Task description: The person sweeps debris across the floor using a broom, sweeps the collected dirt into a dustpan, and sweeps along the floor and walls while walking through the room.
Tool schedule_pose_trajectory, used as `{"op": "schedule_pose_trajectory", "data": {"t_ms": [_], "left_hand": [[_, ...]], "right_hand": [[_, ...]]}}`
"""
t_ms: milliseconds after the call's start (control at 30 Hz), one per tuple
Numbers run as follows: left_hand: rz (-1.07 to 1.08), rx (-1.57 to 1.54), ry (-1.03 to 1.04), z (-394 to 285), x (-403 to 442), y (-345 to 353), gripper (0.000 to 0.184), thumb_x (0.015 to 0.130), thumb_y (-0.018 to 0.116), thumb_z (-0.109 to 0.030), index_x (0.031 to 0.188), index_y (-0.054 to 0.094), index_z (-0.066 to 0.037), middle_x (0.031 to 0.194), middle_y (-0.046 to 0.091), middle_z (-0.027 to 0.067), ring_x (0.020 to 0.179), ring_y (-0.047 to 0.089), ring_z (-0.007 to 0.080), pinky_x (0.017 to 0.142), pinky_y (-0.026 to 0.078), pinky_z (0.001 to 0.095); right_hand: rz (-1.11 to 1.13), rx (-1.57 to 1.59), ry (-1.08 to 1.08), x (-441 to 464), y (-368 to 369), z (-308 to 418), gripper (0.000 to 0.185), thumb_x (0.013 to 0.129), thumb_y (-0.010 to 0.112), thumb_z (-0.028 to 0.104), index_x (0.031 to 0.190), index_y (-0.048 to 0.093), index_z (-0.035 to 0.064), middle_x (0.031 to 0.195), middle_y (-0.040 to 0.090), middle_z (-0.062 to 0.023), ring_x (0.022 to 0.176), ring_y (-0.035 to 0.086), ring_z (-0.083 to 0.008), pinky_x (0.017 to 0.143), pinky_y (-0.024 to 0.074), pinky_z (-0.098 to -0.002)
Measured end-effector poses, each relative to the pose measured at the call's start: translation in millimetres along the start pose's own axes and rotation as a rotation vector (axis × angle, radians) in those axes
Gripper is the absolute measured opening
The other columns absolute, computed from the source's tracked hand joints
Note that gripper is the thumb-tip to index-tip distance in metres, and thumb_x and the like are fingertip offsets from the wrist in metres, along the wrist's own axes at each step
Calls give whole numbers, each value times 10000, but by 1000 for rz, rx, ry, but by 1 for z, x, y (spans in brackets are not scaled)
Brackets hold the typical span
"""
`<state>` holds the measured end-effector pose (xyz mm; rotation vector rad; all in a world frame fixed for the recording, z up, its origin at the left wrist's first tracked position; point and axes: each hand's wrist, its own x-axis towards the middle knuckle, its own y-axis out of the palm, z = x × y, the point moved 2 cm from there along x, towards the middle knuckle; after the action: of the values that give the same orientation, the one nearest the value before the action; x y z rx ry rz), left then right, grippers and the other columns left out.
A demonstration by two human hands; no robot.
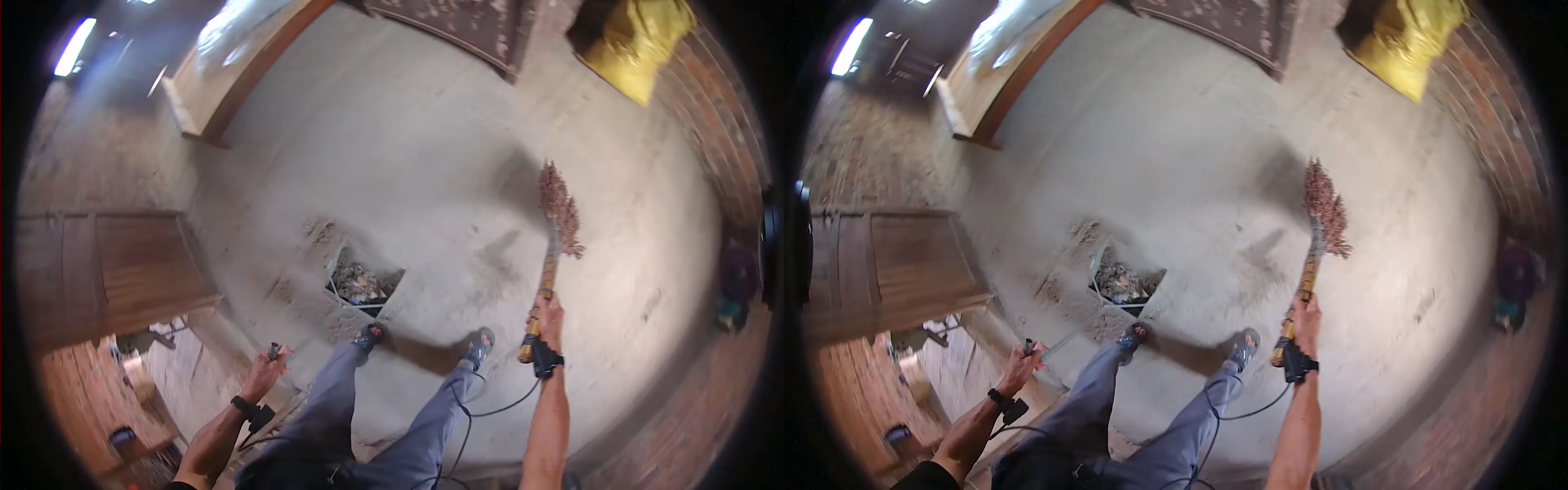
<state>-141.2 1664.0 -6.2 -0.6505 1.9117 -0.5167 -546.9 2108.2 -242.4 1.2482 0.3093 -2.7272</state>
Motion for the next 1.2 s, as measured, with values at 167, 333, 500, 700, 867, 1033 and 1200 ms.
{"op": "schedule_pose_trajectory", "data": {"t_ms": [167, 333, 500, 700, 867, 1033, 1200], "left_hand": [[-92, -145, -72, 9, -33, 25, 392, 1065, 506, -335, 985, 689, 2, 701, 566, -1, 670, 611, 101, 593, 486, 288], [-214, -437, -241, -17, -61, 32, 339, 1033, 555, -315, 990, 692, -8, 657, 556, 4, 594, 576, 107, 601, 534, 301], [-217, -640, -305, 8, -58, 43, 394, 1036, 561, -385, 1028, 661, -4, 625, 481, -11, 559, 505, 97, 678, 597, 358], [-172, -664, -353, 21, -47, 21, 402, 1034, 567, -387, 1065, 650, 5, 647, 475, -12, 613, 517, 95, 700, 599, 363], [-173, -590, -355, 35, -43, 36, 429, 1042, 554, -394, 1042, 627, 29, 646, 506, 0, 594, 523, 86, 734, 621, 354], [-176, -522, -313, 49, -48, 55, 417, 1039, 557, -381, 1008, 646, 25, 658, 545, 20, 608, 557, 96, 735, 619, 356], [-207, -530, -339, 33, -59, 75, 339, 1011, 582, -317, 978, 686, 4, 705, 615, 20, 624, 565, 86, 571, 451, 266]], "right_hand": [[157, -171, -5, 79, 24, 56, 153, 961, 581, 214, 993, 487, 98, 644, 527, -37, 444, 546, -154, 378, 479, -319], [246, -769, -339, 26, 24, -18, 690, 961, 573, 210, 1523, 258, -39, 846, 668, -216, 604, 676, -293, 542, 562, -418], [430, -830, -148, -78, 20, -9, 666, 960, 615, 203, 1513, 334, -41, 828, 662, -193, 625, 670, -261, 523, 540, -392], [496, -860, -129, -82, 82, 76, 667, 975, 603, 224, 1520, 327, -44, 775, 645, -196, 596, 680, -267, 586, 546, -414], [460, -1144, -553, 69, 198, 101, 710, 958, 591, 322, 1500, 334, -59, 876, 666, -324, 825, 670, -490, 709, 537, -529], [573, -1247, -604, 93, 234, 73, 506, 907, 585, 223, 1334, 457, -17, 832, 671, -295, 767, 679, -473, 668, 562, -529], [712, -1575, -440, 49, 139, 32, 748, 908, 610, 266, 1519, 277, -8, 904, 670, -342, 829, 663, -510, 743, 546, -569]]}}
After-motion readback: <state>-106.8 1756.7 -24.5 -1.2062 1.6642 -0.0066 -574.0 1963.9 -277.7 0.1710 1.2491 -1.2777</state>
